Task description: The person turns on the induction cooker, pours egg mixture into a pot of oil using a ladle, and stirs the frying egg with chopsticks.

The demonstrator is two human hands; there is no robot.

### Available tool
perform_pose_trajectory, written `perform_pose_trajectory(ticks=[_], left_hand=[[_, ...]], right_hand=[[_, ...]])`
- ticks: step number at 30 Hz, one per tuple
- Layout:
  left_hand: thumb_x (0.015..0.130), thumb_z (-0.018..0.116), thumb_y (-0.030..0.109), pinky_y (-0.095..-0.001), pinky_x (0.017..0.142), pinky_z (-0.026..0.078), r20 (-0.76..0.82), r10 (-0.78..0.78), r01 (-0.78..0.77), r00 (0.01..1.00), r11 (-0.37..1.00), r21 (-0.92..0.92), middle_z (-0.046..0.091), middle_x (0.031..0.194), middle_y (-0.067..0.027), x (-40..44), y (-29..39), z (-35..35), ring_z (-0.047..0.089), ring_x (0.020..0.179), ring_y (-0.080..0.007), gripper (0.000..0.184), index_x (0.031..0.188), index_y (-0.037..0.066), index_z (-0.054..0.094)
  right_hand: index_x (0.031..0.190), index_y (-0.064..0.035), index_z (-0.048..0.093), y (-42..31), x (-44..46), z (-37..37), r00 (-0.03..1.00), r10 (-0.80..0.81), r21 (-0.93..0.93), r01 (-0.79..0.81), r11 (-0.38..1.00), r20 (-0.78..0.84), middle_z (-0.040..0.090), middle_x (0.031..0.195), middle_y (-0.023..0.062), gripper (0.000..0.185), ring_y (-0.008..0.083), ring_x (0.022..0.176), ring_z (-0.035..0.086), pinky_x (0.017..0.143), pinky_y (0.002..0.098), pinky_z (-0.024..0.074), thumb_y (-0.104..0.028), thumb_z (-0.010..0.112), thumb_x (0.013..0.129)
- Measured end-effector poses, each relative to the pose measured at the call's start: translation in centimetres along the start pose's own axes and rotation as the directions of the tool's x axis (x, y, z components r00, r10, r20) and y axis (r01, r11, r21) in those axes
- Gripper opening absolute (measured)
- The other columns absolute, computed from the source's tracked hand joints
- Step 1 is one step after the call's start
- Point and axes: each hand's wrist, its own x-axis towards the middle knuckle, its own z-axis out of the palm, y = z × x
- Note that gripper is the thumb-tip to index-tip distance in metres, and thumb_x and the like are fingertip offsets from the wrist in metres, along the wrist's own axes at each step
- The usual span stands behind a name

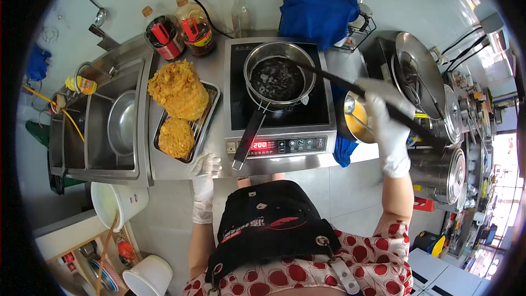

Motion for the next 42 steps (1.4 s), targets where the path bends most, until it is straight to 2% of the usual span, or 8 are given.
perform_pose_trajectory(ticks=[11, 15, 23, 33, 35, 37, 39, 42], left_hand=[[0.094, 0.050, 0.017, -0.0175, 0.055, 0.039, 0.148, 0.338, -0.352, 0.930, 0.932, 0.087, 0.058, 0.079, 0.0002, -3.9, 7.8, 3.6, 0.049, 0.062, -0.0045, 0.020, 0.102, 0.003, 0.062], [0.094, 0.050, 0.017, -0.0169, 0.051, 0.037, 0.514, 0.202, -0.272, 0.834, 0.960, 0.065, 0.059, 0.076, -0.0005, -5.6, 8.7, 6.7, 0.047, 0.058, -0.0042, 0.019, 0.100, 0.004, 0.062], [0.097, 0.042, 0.028, -0.0176, 0.056, 0.043, 0.681, -0.073, -0.019, 0.728, 0.992, 0.126, 0.064, 0.093, -0.0060, -6.6, 7.5, 11.6, 0.055, 0.066, -0.0062, 0.035, 0.111, 0.000, 0.057], [0.094, 0.043, 0.023, -0.0463, 0.089, 0.048, 0.713, -0.271, 0.601, 0.647, 0.756, -0.259, 0.061, 0.100, -0.0232, -5.5, 6.7, 16.3, 0.058, 0.102, -0.0366, 0.028, 0.103, -0.002, 0.053], [0.093, 0.045, 0.022, -0.0403, 0.073, 0.052, 0.576, -0.291, 0.489, 0.764, 0.843, -0.223, 0.063, 0.084, -0.0149, -5.5, 7.6, 16.0, 0.062, 0.076, -0.0304, 0.024, 0.095, 0.000, 0.055], [0.093, 0.046, 0.022, -0.0342, 0.056, 0.048, 0.557, -0.166, 0.322, 0.814, 0.927, -0.193, 0.057, 0.070, -0.0084, -5.1, 8.6, 15.1, 0.055, 0.057, -0.0229, 0.024, 0.092, 0.000, 0.056], [0.094, 0.046, 0.022, -0.0260, 0.046, 0.037, 0.581, -0.157, 0.323, 0.798, 0.927, -0.193, 0.048, 0.062, -0.0025, -4.7, 9.9, 14.2, 0.045, 0.050, -0.0141, 0.024, 0.093, 0.000, 0.055], [0.094, 0.046, 0.021, -0.0210, 0.040, 0.025, 0.529, -0.098, 0.217, 0.843, 0.961, -0.168, 0.042, 0.059, 0.0010, -4.6, 10.9, 13.7, 0.034, 0.044, -0.0074, 0.024, 0.095, -0.001, 0.055]], right_hand=[[0.101, -0.0046, 0.061, -0.3, -11.0, 4.1, 0.959, -0.259, -0.134, 0.273, 0.953, 0.111, 0.062, 0.101, 0.0151, 0.033, 0.0295, 0.089, 0.062, 0.075, 0.0346, 0.0520, -0.010, 0.071, 0.070], [0.103, -0.0053, 0.060, 0.3, -12.7, 4.9, 0.955, -0.282, -0.140, 0.293, 0.946, 0.090, 0.061, 0.106, 0.0139, 0.036, 0.0302, 0.094, 0.061, 0.077, 0.0363, 0.0513, -0.013, 0.071, 0.069], [0.109, -0.0016, 0.057, -0.2, -14.3, 5.8, 0.966, -0.239, -0.093, 0.249, 0.964, 0.101, 0.057, 0.111, 0.0170, 0.040, 0.0333, 0.103, 0.057, 0.089, 0.0390, 0.0470, -0.014, 0.067, 0.072], [0.109, -0.0019, 0.057, -1.5, -17.1, 7.5, 0.961, -0.205, 0.056, 0.197, 0.979, 0.185, 0.053, 0.118, 0.0174, 0.041, 0.0340, 0.111, 0.051, 0.091, 0.0395, 0.0449, 0.002, 0.061, 0.068], [0.111, -0.0020, 0.055, -0.7, -18.2, 4.7, 0.999, 0.031, -0.077, -0.029, 0.997, 0.030, 0.057, 0.109, 0.0148, 0.041, 0.0301, 0.103, 0.055, 0.086, 0.0384, 0.0464, 0.000, 0.064, 0.072], [0.113, 0.0000, 0.051, 5.5, -22.6, 3.6, 0.769, 0.556, 0.155, -0.536, 0.830, -0.316, 0.058, 0.097, 0.0105, 0.039, 0.0208, 0.084, 0.058, 0.075, 0.0327, 0.0484, -0.006, 0.065, 0.078], [0.117, 0.0019, 0.051, 11.9, -23.9, 0.8, 0.441, 0.785, 0.546, -0.564, 0.620, -0.436, 0.056, 0.086, 0.0053, 0.039, 0.0106, 0.069, 0.052, 0.062, 0.0245, 0.0456, -0.013, 0.064, 0.083], [0.117, 0.0037, 0.052, 18.0, -23.6, -1.4, 0.344, 0.856, 0.714, -0.476, 0.513, -0.386, 0.057, 0.081, 0.0032, 0.038, 0.0068, 0.064, 0.050, 0.055, 0.0205, 0.0413, -0.012, 0.062, 0.084]])
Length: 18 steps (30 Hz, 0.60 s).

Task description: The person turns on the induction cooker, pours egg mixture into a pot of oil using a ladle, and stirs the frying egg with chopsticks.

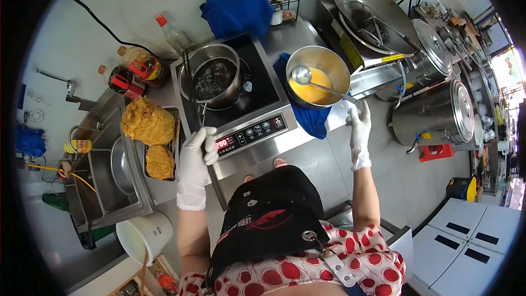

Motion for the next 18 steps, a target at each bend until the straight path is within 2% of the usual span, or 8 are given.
perform_pose_trajectory(ticks=[3, 6, 9, 11, 13, 15, 17, 18], left_hand=[[0.094, 0.048, 0.021, -0.0201, 0.040, 0.021, -0.024, 0.007, -0.006, 1.000, 0.999, 0.044, 0.041, 0.057, 0.0025, -0.2, 0.5, 0.7, 0.031, 0.042, -0.0049, 0.024, 0.098, 0.000, 0.057], [0.089, 0.058, 0.017, -0.0175, 0.040, 0.021, -0.067, 0.065, -0.037, 0.996, 0.933, 0.357, 0.049, 0.061, 0.0027, 0.0, 0.3, 4.3, 0.032, 0.043, -0.0013, 0.018, 0.098, 0.003, 0.062], [0.083, 0.063, 0.014, -0.0165, 0.040, 0.027, 0.019, 0.006, -0.014, 1.000, 0.897, 0.442, 0.059, 0.070, -0.0020, 3.6, -2.2, 8.2, 0.039, 0.042, -0.0028, 0.027, 0.105, 0.000, 0.059], [0.080, 0.065, 0.012, -0.0185, 0.043, 0.035, 0.029, 0.050, -0.058, 0.998, 0.835, 0.548, 0.061, 0.073, -0.0040, 7.4, -4.7, 10.3, 0.050, 0.046, -0.0069, 0.031, 0.106, -0.002, 0.058], [0.079, 0.066, 0.012, -0.0214, 0.048, 0.042, 0.031, 0.122, -0.116, 0.992, 0.793, 0.598, 0.062, 0.074, -0.0048, 11.4, -6.9, 11.6, 0.060, 0.053, -0.0117, 0.031, 0.105, -0.004, 0.057], [0.078, 0.067, 0.011, -0.0224, 0.050, 0.044, -0.010, 0.150, -0.109, 0.989, 0.766, 0.634, 0.061, 0.074, -0.0043, 14.4, -8.1, 12.7, 0.063, 0.057, -0.0134, 0.030, 0.102, -0.004, 0.056], [0.077, 0.068, 0.010, -0.0218, 0.049, 0.043, 0.029, 0.192, -0.157, 0.981, 0.698, 0.699, 0.060, 0.072, -0.0036, 16.8, -9.4, 13.2, 0.063, 0.057, -0.0130, 0.026, 0.096, -0.002, 0.056], [0.077, 0.068, 0.008, -0.0223, 0.049, 0.044, 0.019, 0.200, -0.152, 0.980, 0.673, 0.724, 0.059, 0.071, -0.0033, 17.6, -10.0, 13.6, 0.062, 0.056, -0.0123, 0.022, 0.092, -0.001, 0.055]], right_hand=[[0.114, 0.0035, 0.057, -1.9, 3.0, 2.2, 0.978, 0.030, -0.154, 0.002, 0.988, 0.205, 0.059, 0.075, 0.0019, 0.033, 0.0084, 0.059, 0.051, 0.054, 0.0222, 0.0437, -0.011, 0.062, 0.084], [0.102, 0.0018, 0.061, -0.7, 5.0, 5.6, 0.897, -0.279, -0.275, 0.380, 0.883, 0.343, 0.063, 0.075, 0.0062, 0.024, 0.0127, 0.058, 0.056, 0.056, 0.0269, 0.0462, -0.014, 0.062, 0.084], [0.092, -0.0011, 0.062, -1.8, 5.5, 6.2, 0.849, -0.247, -0.438, 0.465, 0.769, 0.468, 0.062, 0.076, 0.0141, 0.014, 0.0209, 0.063, 0.063, 0.060, 0.0305, 0.0487, -0.012, 0.061, 0.083], [0.082, -0.0026, 0.060, -3.4, 6.0, 5.5, 0.539, -0.505, -0.393, 0.841, 0.372, 0.674, 0.060, 0.073, 0.0159, 0.007, 0.0282, 0.065, 0.062, 0.058, 0.0356, 0.0488, -0.010, 0.059, 0.083], [0.075, -0.0033, 0.057, -5.2, 5.4, 4.0, 0.503, -0.467, -0.397, 0.864, 0.310, 0.727, 0.057, 0.069, 0.0147, 0.009, 0.0319, 0.064, 0.059, 0.056, 0.0394, 0.0477, -0.009, 0.057, 0.083], [0.074, -0.0039, 0.056, -6.7, 4.7, 2.5, 0.490, -0.281, -0.435, 0.869, 0.236, 0.825, 0.056, 0.068, 0.0132, 0.010, 0.0306, 0.063, 0.059, 0.055, 0.0388, 0.0472, -0.010, 0.057, 0.083], [0.074, -0.0046, 0.056, -6.6, 4.6, 2.2, 0.471, -0.262, -0.418, 0.878, 0.233, 0.842, 0.057, 0.070, 0.0126, 0.009, 0.0296, 0.063, 0.059, 0.056, 0.0380, 0.0474, -0.009, 0.057, 0.082], [0.074, -0.0048, 0.057, -6.6, 4.2, 2.8, 0.463, -0.312, -0.361, 0.871, 0.333, 0.830, 0.056, 0.070, 0.0126, 0.008, 0.0290, 0.063, 0.059, 0.056, 0.0374, 0.0473, -0.009, 0.057, 0.082]])
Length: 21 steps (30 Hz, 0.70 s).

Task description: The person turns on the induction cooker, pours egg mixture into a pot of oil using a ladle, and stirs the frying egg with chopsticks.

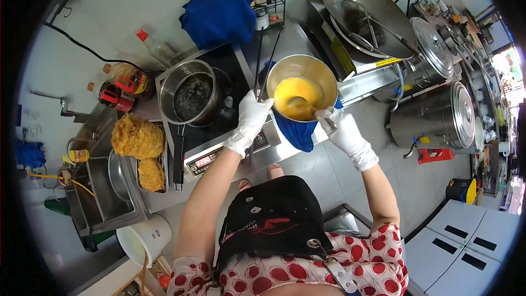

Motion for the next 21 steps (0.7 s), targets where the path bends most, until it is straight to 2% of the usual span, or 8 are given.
perform_pose_trajectory(ticks=[3, 5, 7, 9, 12, 17, 19, 21], left_hand=[[0.077, 0.068, 0.008, -0.0231, 0.048, 0.044, -0.045, 0.026, -0.025, 0.999, 0.999, 0.039, 0.059, 0.070, -0.0034, 1.6, -1.2, 1.8, 0.060, 0.053, -0.0117, 0.023, 0.094, -0.001, 0.054], [0.078, 0.067, 0.008, -0.0239, 0.047, 0.045, -0.051, 0.019, -0.019, 0.998, 1.000, 0.009, 0.058, 0.069, -0.0031, 1.4, -1.3, 1.9, 0.058, 0.051, -0.0109, 0.024, 0.095, -0.002, 0.054], [0.078, 0.067, 0.009, -0.0234, 0.046, 0.045, -0.041, -0.024, 0.023, 0.999, 0.999, -0.022, 0.058, 0.068, -0.0030, 0.2, -0.9, 1.3, 0.057, 0.050, -0.0099, 0.023, 0.095, -0.002, 0.055], [0.080, 0.065, 0.009, -0.0226, 0.045, 0.042, -0.042, -0.019, 0.016, 0.999, 0.997, -0.078, 0.058, 0.069, -0.0027, -1.5, -0.4, 0.1, 0.055, 0.048, -0.0085, 0.020, 0.096, -0.001, 0.056], [0.086, 0.059, 0.010, -0.0208, 0.044, 0.038, 0.017, 0.050, -0.048, 0.999, 0.989, -0.137, 0.059, 0.072, -0.0017, -4.6, 0.7, -3.4, 0.050, 0.047, -0.0069, 0.016, 0.099, 0.000, 0.058], [0.092, 0.051, 0.012, -0.0164, 0.044, 0.033, -0.011, -0.006, 0.004, 1.000, 0.979, -0.204, 0.058, 0.075, -0.0025, -9.3, 2.9, -11.1, 0.043, 0.048, -0.0033, 0.017, 0.103, 0.002, 0.060], [0.093, 0.051, 0.013, -0.0155, 0.043, 0.031, -0.019, -0.004, 0.000, 1.000, 0.979, -0.204, 0.057, 0.074, -0.0020, -10.6, 2.8, -14.2, 0.041, 0.048, -0.0027, 0.017, 0.103, 0.003, 0.061], [0.093, 0.050, 0.016, -0.0157, 0.042, 0.028, -0.070, -0.017, 0.005, 0.997, 0.985, -0.171, 0.057, 0.071, -0.0017, -11.7, 2.6, -16.7, 0.037, 0.046, -0.0020, 0.019, 0.102, 0.003, 0.061]], right_hand=[[0.077, -0.0053, 0.058, 0.8, 0.0, 1.2, 0.999, -0.020, 0.091, 0.023, 0.996, -0.039, 0.057, 0.071, 0.0123, 0.005, 0.0281, 0.063, 0.059, 0.055, 0.0365, 0.0472, -0.009, 0.058, 0.081], [0.081, -0.0061, 0.059, 1.7, 0.1, 1.3, 0.999, -0.033, -0.173, 0.030, 0.984, -0.011, 0.057, 0.070, 0.0115, 0.005, 0.0276, 0.063, 0.059, 0.055, 0.0362, 0.0470, -0.011, 0.058, 0.082], [0.084, -0.0068, 0.060, 2.8, -1.0, 2.1, 0.998, -0.017, -0.135, 0.010, 0.991, -0.054, 0.058, 0.071, 0.0115, 0.004, 0.0283, 0.060, 0.058, 0.054, 0.0363, 0.0465, -0.009, 0.061, 0.080], [0.089, -0.0046, 0.062, 3.6, -2.3, 3.9, 0.944, 0.084, 0.194, -0.021, 0.981, -0.320, 0.055, 0.066, 0.0093, 0.011, 0.0216, 0.054, 0.055, 0.051, 0.0315, 0.0449, -0.005, 0.064, 0.079], [0.105, -0.0001, 0.061, 2.9, -4.2, 5.2, 0.777, 0.629, 0.661, -0.452, 0.599, -0.038, 0.058, 0.076, 0.0009, 0.023, 0.0044, 0.059, 0.049, 0.052, 0.0186, 0.0406, -0.007, 0.064, 0.084], [0.103, 0.0039, 0.057, -0.5, -5.9, 6.8, 0.583, 0.809, 0.790, -0.459, 0.406, -0.077, 0.060, 0.080, 0.0056, 0.021, 0.0073, 0.060, 0.052, 0.052, 0.0202, 0.0424, -0.011, 0.058, 0.088], [0.094, 0.0006, 0.061, -2.3, -7.6, 9.4, 0.499, 0.862, 0.826, -0.523, 0.212, 0.094, 0.057, 0.071, 0.0016, 0.016, 0.0075, 0.054, 0.048, 0.049, 0.0211, 0.0383, -0.014, 0.059, 0.088], [0.093, -0.0027, 0.063, -5.5, -8.7, 12.8, 0.652, 0.706, 0.769, -0.591, 0.244, 0.276, 0.057, 0.068, 0.0000, 0.013, 0.0058, 0.053, 0.046, 0.048, 0.0205, 0.0370, -0.014, 0.062, 0.087]])
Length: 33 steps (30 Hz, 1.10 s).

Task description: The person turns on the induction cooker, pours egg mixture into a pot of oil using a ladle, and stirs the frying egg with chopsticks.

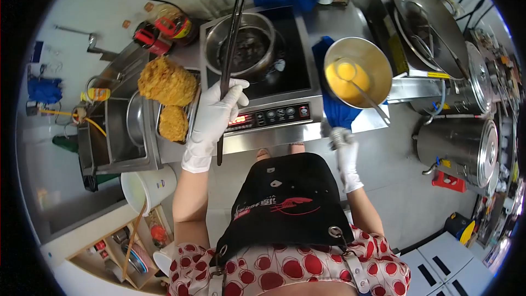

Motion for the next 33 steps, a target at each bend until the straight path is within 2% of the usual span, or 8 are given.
perform_pose_trajectory(ticks=[2, 5, 6, 8, 9, 11, 23, 33], left_hand=[[0.094, 0.049, 0.016, -0.0163, 0.041, 0.026, -0.003, 0.025, -0.025, 1.000, 0.999, -0.032, 0.057, 0.070, -0.0016, -0.3, -0.8, -2.5, 0.036, 0.045, -0.0020, 0.020, 0.102, 0.003, 0.061], [0.094, 0.048, 0.015, -0.0167, 0.040, 0.025, -0.043, 0.029, -0.029, 0.999, 1.000, -0.004, 0.057, 0.069, -0.0017, -1.3, -0.8, -4.7, 0.035, 0.045, -0.0024, 0.020, 0.102, 0.003, 0.061], [0.094, 0.047, 0.015, -0.0167, 0.040, 0.024, -0.056, 0.014, -0.015, 0.998, 1.000, -0.017, 0.057, 0.069, -0.0017, -1.8, -0.7, -5.2, 0.035, 0.044, -0.0025, 0.020, 0.102, 0.003, 0.062], [0.094, 0.048, 0.014, -0.0169, 0.040, 0.024, -0.059, 0.001, -0.003, 0.998, 0.999, -0.036, 0.056, 0.068, -0.0013, -2.7, -0.3, -5.8, 0.034, 0.044, -0.0024, 0.019, 0.102, 0.004, 0.062], [0.094, 0.048, 0.014, -0.0166, 0.040, 0.027, -0.039, -0.035, 0.033, 0.999, 0.998, -0.052, 0.057, 0.068, -0.0015, -3.1, -0.2, -6.1, 0.036, 0.045, -0.0022, 0.018, 0.101, 0.004, 0.061], [0.093, 0.049, 0.013, -0.0161, 0.038, 0.028, 0.007, -0.061, 0.061, 0.998, 0.996, -0.064, 0.058, 0.069, -0.0015, -3.3, -0.8, -6.8, 0.037, 0.045, -0.0015, 0.017, 0.102, 0.003, 0.060], [0.094, 0.050, 0.014, -0.0170, 0.040, 0.026, 0.108, -0.015, 0.026, 0.994, 0.995, -0.097, 0.058, 0.068, -0.0035, -2.9, -2.5, -8.8, 0.034, 0.044, -0.0017, 0.018, 0.100, 0.001, 0.060], [0.093, 0.049, 0.014, -0.0169, 0.040, 0.023, 0.143, 0.002, 0.007, 0.990, 0.998, -0.068, 0.057, 0.068, -0.0016, -2.1, -2.7, -8.3, 0.032, 0.043, -0.0016, 0.018, 0.102, 0.002, 0.061]], right_hand=[[0.101, -0.0016, 0.059, 2.2, -1.7, 4.4, 0.961, 0.183, -0.096, -0.166, 0.981, 0.209, 0.061, 0.078, 0.0043, 0.023, 0.0094, 0.062, 0.057, 0.053, 0.0217, 0.0449, -0.015, 0.065, 0.084], [0.127, 0.0023, 0.040, 3.9, -3.1, 11.1, 0.784, 0.473, 0.040, -0.531, 0.846, 0.403, 0.061, 0.093, 0.0116, 0.070, 0.0159, 0.072, 0.061, 0.062, 0.0272, 0.0506, -0.030, 0.074, 0.075], [0.124, 0.0026, 0.040, 4.3, -3.0, 13.2, 0.781, 0.492, 0.050, -0.550, 0.833, 0.385, 0.061, 0.091, 0.0099, 0.065, 0.0162, 0.070, 0.060, 0.063, 0.0281, 0.0504, -0.026, 0.073, 0.077], [0.111, 0.0006, 0.049, 4.4, -3.0, 16.4, 0.887, 0.363, 0.277, -0.439, 0.855, 0.285, 0.061, 0.085, 0.0056, 0.046, 0.0130, 0.067, 0.058, 0.058, 0.0247, 0.0486, -0.020, 0.073, 0.077], [0.111, 0.0006, 0.049, 4.0, -2.9, 17.1, 0.888, 0.362, 0.275, -0.437, 0.856, 0.283, 0.061, 0.085, 0.0056, 0.046, 0.0130, 0.067, 0.058, 0.058, 0.0247, 0.0486, -0.020, 0.073, 0.077], [0.092, -0.0050, 0.056, 3.4, -2.7, 17.9, 0.901, 0.381, 0.319, -0.430, 0.845, 0.205, 0.060, 0.084, 0.0022, 0.025, 0.0111, 0.064, 0.057, 0.058, 0.0240, 0.0477, -0.019, 0.072, 0.079], [0.081, -0.0071, 0.058, 3.9, -3.4, 20.4, 0.941, 0.327, 0.387, -0.271, 0.882, -0.086, 0.059, 0.073, 0.0007, 0.017, 0.0086, 0.055, 0.053, 0.051, 0.0224, 0.0454, -0.014, 0.073, 0.077], [0.080, -0.0072, 0.059, 3.9, -3.3, 20.6, 0.947, 0.310, 0.407, -0.251, 0.878, -0.085, 0.059, 0.070, 0.0000, 0.015, 0.0079, 0.051, 0.051, 0.049, 0.0211, 0.0441, -0.013, 0.072, 0.077]])
